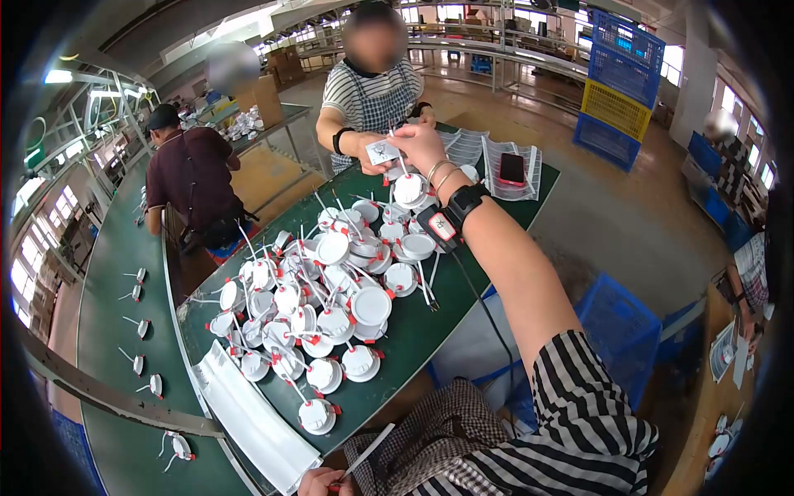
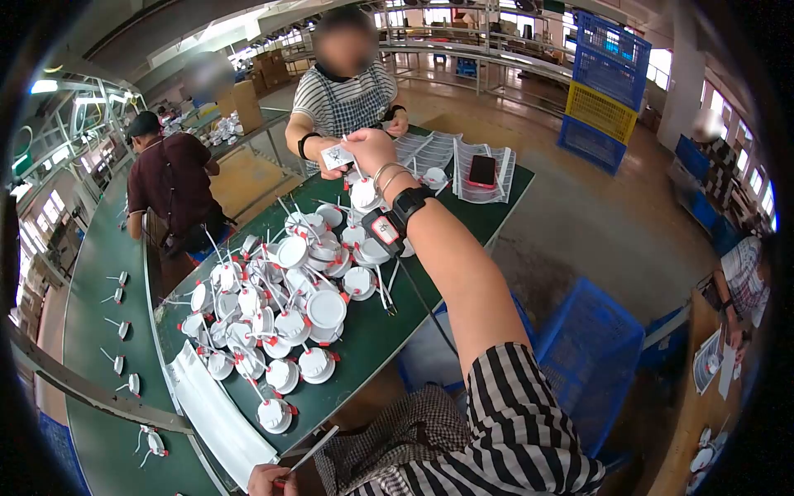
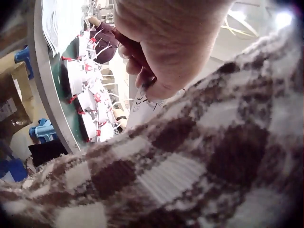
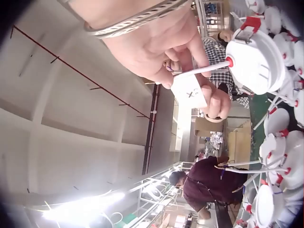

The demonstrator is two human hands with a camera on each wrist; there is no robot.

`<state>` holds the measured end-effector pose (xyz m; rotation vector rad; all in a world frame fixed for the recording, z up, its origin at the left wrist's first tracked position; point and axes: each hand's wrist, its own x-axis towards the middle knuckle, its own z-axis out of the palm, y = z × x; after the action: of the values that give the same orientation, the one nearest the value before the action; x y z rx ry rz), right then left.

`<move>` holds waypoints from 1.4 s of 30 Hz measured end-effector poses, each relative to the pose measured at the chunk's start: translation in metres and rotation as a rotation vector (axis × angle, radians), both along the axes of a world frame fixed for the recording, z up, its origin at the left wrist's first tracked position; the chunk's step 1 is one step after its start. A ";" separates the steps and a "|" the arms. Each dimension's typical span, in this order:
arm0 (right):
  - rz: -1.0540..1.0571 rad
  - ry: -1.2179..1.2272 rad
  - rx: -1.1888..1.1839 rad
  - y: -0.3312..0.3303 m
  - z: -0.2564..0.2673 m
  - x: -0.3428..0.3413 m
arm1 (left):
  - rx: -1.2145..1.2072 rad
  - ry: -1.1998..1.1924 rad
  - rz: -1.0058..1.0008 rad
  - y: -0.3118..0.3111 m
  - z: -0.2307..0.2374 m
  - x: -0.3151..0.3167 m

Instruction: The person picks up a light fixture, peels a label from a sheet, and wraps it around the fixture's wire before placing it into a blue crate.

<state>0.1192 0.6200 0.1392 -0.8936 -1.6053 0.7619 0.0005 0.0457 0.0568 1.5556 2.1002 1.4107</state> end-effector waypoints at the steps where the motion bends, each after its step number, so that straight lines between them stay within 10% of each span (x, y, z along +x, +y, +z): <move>1: 0.004 -0.001 0.001 0.010 -0.003 -0.001 | 0.001 0.000 0.004 0.005 0.000 0.000; 13: 0.074 0.116 -0.026 0.066 0.001 0.006 | -0.119 -0.077 0.001 0.030 0.001 0.005; 21: -0.427 0.106 0.351 0.009 0.002 0.048 | -0.102 -0.060 -0.031 0.032 0.003 0.003; 30: 0.908 -0.111 -0.417 -0.285 -0.082 0.051 | 0.028 0.043 -0.026 0.007 -0.013 0.007; 42: 1.453 -0.273 -0.492 -0.460 -0.107 0.031 | 0.360 -0.239 0.393 -0.065 -0.017 0.045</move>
<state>0.1498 0.1602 0.0320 0.0459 -2.2604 2.1511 0.0457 -0.0196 0.0398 1.0260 2.1683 2.0868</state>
